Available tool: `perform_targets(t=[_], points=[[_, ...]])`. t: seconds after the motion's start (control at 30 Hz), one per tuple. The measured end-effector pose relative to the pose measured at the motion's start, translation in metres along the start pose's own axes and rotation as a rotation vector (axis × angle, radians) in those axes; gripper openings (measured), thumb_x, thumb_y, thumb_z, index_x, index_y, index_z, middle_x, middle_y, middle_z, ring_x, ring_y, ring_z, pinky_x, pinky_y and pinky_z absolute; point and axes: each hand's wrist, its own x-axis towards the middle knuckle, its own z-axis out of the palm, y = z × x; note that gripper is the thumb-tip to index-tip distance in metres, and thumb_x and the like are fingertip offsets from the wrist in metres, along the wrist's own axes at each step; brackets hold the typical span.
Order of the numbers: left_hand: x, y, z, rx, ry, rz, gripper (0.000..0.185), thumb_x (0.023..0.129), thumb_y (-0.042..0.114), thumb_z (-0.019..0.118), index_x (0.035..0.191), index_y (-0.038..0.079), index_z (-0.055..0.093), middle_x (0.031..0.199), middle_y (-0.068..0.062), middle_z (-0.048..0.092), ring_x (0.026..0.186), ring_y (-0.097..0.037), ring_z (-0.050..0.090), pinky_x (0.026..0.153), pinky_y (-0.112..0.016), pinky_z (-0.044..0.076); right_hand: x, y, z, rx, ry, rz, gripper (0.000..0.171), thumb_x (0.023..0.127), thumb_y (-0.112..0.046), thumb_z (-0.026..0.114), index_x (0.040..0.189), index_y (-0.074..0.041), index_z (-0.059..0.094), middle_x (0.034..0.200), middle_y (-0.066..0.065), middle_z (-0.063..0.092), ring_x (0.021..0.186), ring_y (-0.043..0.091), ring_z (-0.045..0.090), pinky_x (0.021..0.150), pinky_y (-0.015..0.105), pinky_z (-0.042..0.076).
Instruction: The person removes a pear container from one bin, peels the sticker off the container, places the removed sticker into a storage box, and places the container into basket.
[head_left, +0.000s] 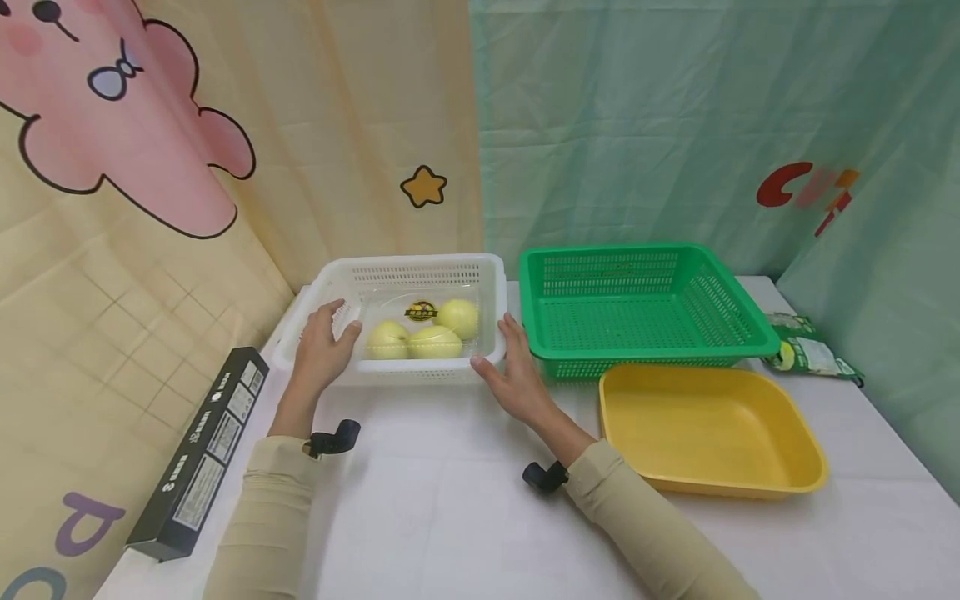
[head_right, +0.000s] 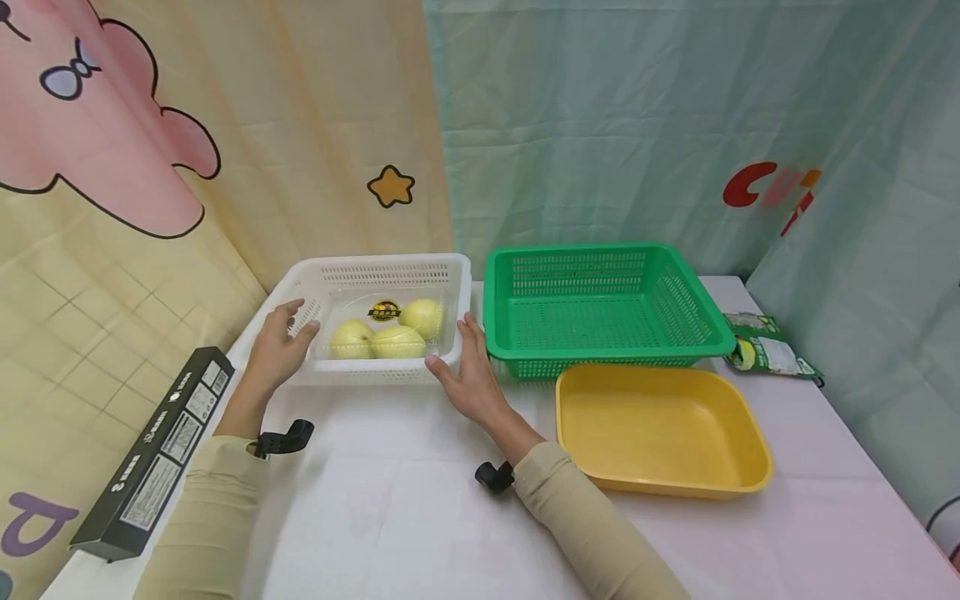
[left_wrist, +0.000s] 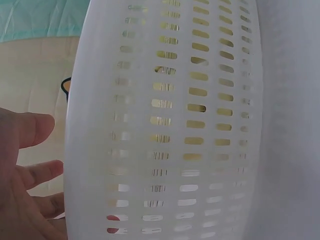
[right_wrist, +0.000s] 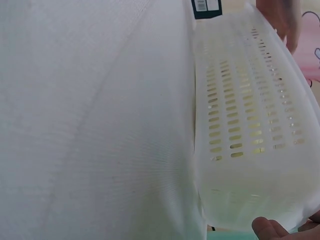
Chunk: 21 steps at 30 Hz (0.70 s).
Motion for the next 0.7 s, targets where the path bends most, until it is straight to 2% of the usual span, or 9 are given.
perform_targets(t=[0.17,0.43,0.7], points=[[0.01,-0.001,-0.001,-0.002,-0.055,-0.033,0.059,0.098,0.032,0.042,0.147,0.003,0.026,0.144,-0.029,0.033,0.134,-0.045,0.033,0.107,-0.06,0.028,0.001,0.002,0.001,0.0,0.006,-0.009,0.074,0.092,-0.036,0.058,0.149,-0.005,0.021,0.159,0.007,0.01,0.147,0.03,0.015,0.115,0.052,0.023],[0.02,-0.004,-0.001,0.0,-0.098,-0.059,0.06,0.098,0.035,0.041,0.147,0.004,0.025,0.145,-0.03,0.032,0.133,-0.047,0.034,0.108,-0.06,0.027,0.002,0.0,0.001,0.002,0.006,-0.005,0.076,0.091,-0.038,0.058,0.148,-0.005,0.022,0.159,0.006,0.011,0.147,0.029,0.016,0.115,0.051,0.024],[0.031,-0.008,0.001,-0.05,-0.163,-0.115,0.061,0.098,0.037,0.041,0.149,0.007,0.022,0.149,-0.027,0.029,0.137,-0.045,0.031,0.111,-0.057,0.027,0.004,0.003,0.003,-0.005,0.012,-0.005,0.076,0.092,-0.038,0.058,0.149,-0.007,0.02,0.159,0.006,0.01,0.147,0.029,0.016,0.115,0.052,0.024]])
